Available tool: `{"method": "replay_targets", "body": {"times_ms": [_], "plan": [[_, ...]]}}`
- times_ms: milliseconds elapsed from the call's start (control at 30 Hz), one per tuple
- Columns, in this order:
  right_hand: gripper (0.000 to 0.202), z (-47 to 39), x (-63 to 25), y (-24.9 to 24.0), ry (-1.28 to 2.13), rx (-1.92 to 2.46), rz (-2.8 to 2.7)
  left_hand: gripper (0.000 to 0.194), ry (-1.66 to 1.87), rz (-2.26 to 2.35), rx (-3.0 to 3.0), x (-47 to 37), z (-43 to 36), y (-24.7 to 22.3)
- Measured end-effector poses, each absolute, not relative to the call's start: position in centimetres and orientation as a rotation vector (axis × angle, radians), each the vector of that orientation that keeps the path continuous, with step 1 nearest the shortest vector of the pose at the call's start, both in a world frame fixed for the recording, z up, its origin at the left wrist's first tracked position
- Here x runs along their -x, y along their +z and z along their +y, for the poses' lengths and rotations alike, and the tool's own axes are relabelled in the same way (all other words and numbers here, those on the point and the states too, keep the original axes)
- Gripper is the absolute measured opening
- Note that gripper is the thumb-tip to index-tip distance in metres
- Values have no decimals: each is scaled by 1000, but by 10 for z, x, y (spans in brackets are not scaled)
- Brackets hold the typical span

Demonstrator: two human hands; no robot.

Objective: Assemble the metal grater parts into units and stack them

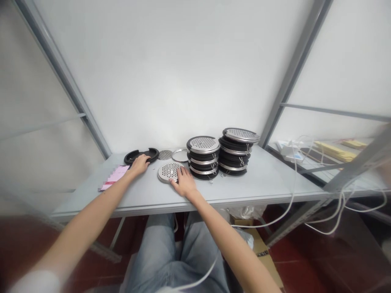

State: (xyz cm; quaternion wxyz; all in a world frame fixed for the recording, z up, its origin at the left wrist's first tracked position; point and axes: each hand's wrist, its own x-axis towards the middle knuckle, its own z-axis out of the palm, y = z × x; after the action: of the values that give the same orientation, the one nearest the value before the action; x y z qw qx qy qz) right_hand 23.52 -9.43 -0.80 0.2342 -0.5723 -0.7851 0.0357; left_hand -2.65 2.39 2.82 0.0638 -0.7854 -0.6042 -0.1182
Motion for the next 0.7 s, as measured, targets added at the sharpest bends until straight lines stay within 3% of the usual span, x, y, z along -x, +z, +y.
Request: {"method": "replay_targets", "body": {"times_ms": [367,533,700], "plan": [[64,-96,-236,-8,91,1556,-2151,37,-191,-1391,2721,63,-27,82],[64,-95,-236,-9,97,1564,-2149,44,-229,-1393,2751,76,-27,76],[65,-94,-236,-9,97,1568,-2146,40,-284,-1281,2758,89,-17,55]]}}
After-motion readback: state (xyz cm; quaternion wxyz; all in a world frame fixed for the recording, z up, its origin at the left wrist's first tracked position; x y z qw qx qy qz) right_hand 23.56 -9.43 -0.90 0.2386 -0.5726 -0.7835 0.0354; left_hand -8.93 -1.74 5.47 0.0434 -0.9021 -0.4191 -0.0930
